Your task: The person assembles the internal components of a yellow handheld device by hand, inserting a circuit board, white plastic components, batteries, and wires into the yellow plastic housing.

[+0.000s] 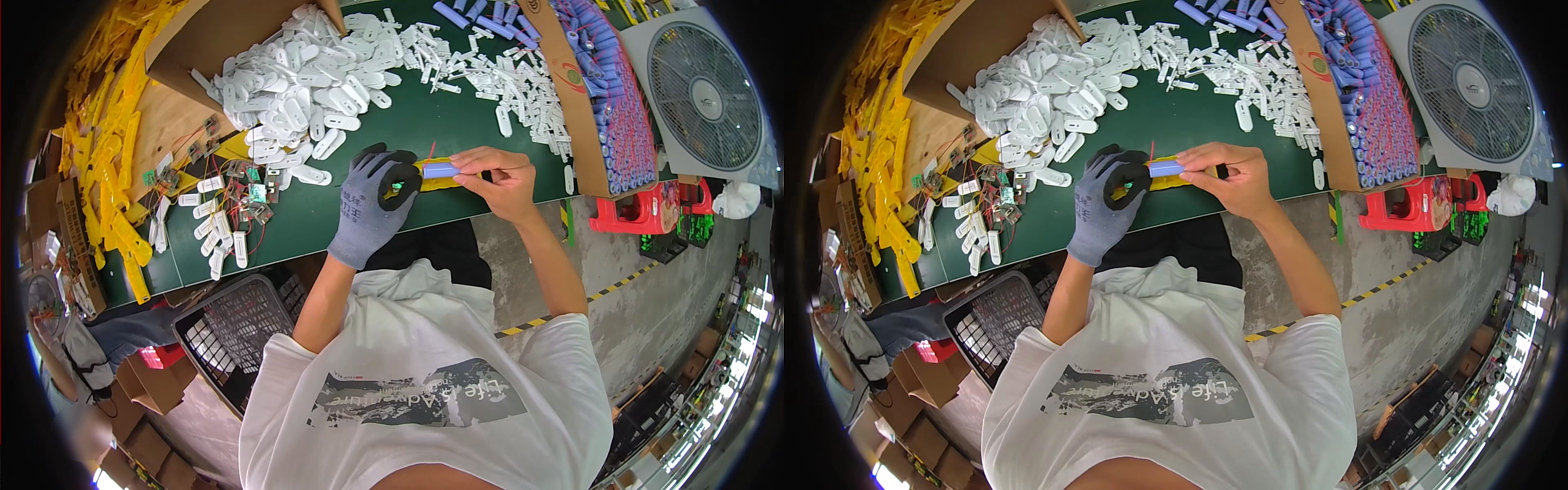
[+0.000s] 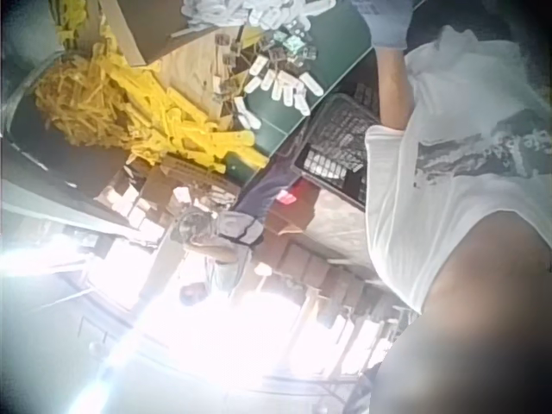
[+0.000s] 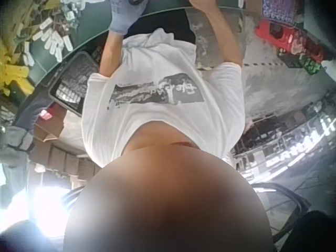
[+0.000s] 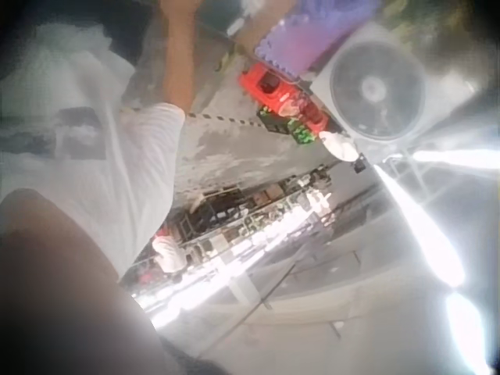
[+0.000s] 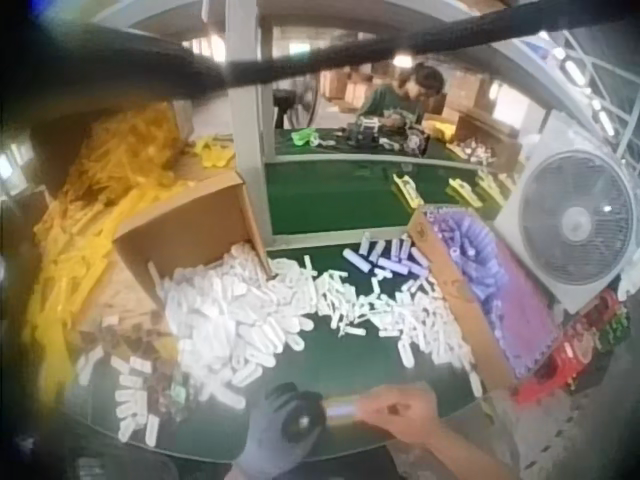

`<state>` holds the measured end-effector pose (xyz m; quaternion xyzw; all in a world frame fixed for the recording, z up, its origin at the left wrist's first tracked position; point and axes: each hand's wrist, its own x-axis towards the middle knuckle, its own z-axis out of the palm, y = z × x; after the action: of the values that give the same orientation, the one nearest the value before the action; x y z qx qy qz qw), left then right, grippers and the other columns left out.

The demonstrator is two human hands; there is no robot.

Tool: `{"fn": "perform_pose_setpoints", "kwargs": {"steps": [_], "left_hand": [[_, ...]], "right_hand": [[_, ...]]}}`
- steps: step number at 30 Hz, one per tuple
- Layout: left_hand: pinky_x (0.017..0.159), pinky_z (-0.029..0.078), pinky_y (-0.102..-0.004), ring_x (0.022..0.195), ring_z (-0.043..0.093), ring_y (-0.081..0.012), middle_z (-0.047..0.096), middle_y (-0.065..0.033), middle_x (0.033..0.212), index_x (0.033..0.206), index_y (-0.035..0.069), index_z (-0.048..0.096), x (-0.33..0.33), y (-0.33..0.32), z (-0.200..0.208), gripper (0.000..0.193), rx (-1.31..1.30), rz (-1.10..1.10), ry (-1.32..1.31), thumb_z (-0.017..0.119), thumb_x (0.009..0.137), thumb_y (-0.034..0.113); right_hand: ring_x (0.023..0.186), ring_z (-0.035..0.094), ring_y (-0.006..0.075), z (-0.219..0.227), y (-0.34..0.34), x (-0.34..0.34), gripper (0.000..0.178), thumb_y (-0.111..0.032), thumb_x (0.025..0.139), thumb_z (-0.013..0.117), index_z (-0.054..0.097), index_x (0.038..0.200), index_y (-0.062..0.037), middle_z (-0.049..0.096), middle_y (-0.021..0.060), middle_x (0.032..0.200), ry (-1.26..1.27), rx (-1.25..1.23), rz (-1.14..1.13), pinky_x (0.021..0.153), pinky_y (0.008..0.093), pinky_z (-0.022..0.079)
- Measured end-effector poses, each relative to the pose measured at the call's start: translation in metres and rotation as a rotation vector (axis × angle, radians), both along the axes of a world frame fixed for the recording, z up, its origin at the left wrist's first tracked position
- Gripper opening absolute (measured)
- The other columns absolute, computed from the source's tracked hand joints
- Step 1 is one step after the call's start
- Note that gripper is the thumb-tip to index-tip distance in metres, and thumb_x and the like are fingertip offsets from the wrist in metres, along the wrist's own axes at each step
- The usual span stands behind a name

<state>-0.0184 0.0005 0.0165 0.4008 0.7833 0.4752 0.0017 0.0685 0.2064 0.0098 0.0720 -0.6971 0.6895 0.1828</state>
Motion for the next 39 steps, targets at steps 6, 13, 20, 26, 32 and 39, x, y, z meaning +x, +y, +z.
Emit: {"fn": "perform_pose_setpoints", "kwargs": {"steps": [6,13,20,26,32,39], "left_hand": [[0.096,0.043,-0.0443,0.098,0.059,-0.0324,0.066,-0.0070,0.103,0.088,0.010,0.062,0.001,-0.002,-0.003,0.020,-0.011,-0.014,-0.011,0.071,0.071,0.007],[0.100,0.039,-0.0453,0.107,0.056,-0.0360,0.063,-0.0145,0.112,0.104,0.004,0.059,0.003,-0.010,-0.005,0.036,0.164,-0.027,-0.054,0.069,0.070,0.004],[0.107,0.032,-0.0501,0.115,0.050,-0.0364,0.056,-0.0196,0.118,0.121,0.000,0.057,0.052,-0.045,-0.008,0.053,0.298,0.335,0.192,0.067,0.069,0.008],[0.101,0.036,-0.0478,0.115,0.049,-0.0369,0.056,-0.0157,0.120,0.118,0.008,0.059,0.051,-0.014,0.033,0.050,-0.196,0.304,0.234,0.074,0.070,0.012],[0.094,0.042,-0.0439,0.106,0.054,-0.0317,0.060,-0.0081,0.114,0.104,0.012,0.064,0.006,-0.006,0.003,0.035,-0.179,-0.003,0.160,0.074,0.071,0.013],[0.092,0.043,-0.0431,0.105,0.055,-0.0316,0.061,-0.0080,0.111,0.092,0.010,0.062,0.005,-0.009,0.000,0.024,-0.055,-0.057,-0.032,0.072,0.070,0.007]], "right_hand": [[0.087,0.065,0.0200,0.012,0.002,-0.005,0.021,0.004,0.073,0.074,0.073,0.092,-0.0060,0.070,0.0047,0.091,0.054,0.506,-0.002,0.074,0.0281,0.052],[0.099,0.060,0.0205,0.022,0.005,-0.004,0.031,-0.005,0.074,0.074,0.074,0.103,-0.0173,0.064,0.0009,0.113,-0.020,0.787,0.001,0.080,0.0302,0.050],[0.097,0.063,0.0236,0.008,0.002,0.008,0.036,-0.010,0.074,0.075,0.071,0.108,-0.0204,0.064,0.0042,0.114,0.139,0.966,-0.064,0.079,0.0335,0.055],[0.094,0.064,0.0237,0.006,0.005,0.008,0.036,-0.010,0.075,0.075,0.071,0.109,-0.0201,0.065,0.0046,0.113,0.127,0.871,-0.039,0.075,0.0329,0.056],[0.094,0.064,0.0228,0.006,0.002,0.004,0.033,-0.008,0.074,0.075,0.071,0.106,-0.0162,0.066,0.0047,0.110,0.144,0.826,-0.023,0.074,0.0330,0.055],[0.087,0.062,0.0199,0.001,-0.002,0.001,0.034,-0.006,0.072,0.075,0.071,0.104,-0.0161,0.067,0.0007,0.097,0.147,0.719,-0.054,0.069,0.0305,0.054]]}}
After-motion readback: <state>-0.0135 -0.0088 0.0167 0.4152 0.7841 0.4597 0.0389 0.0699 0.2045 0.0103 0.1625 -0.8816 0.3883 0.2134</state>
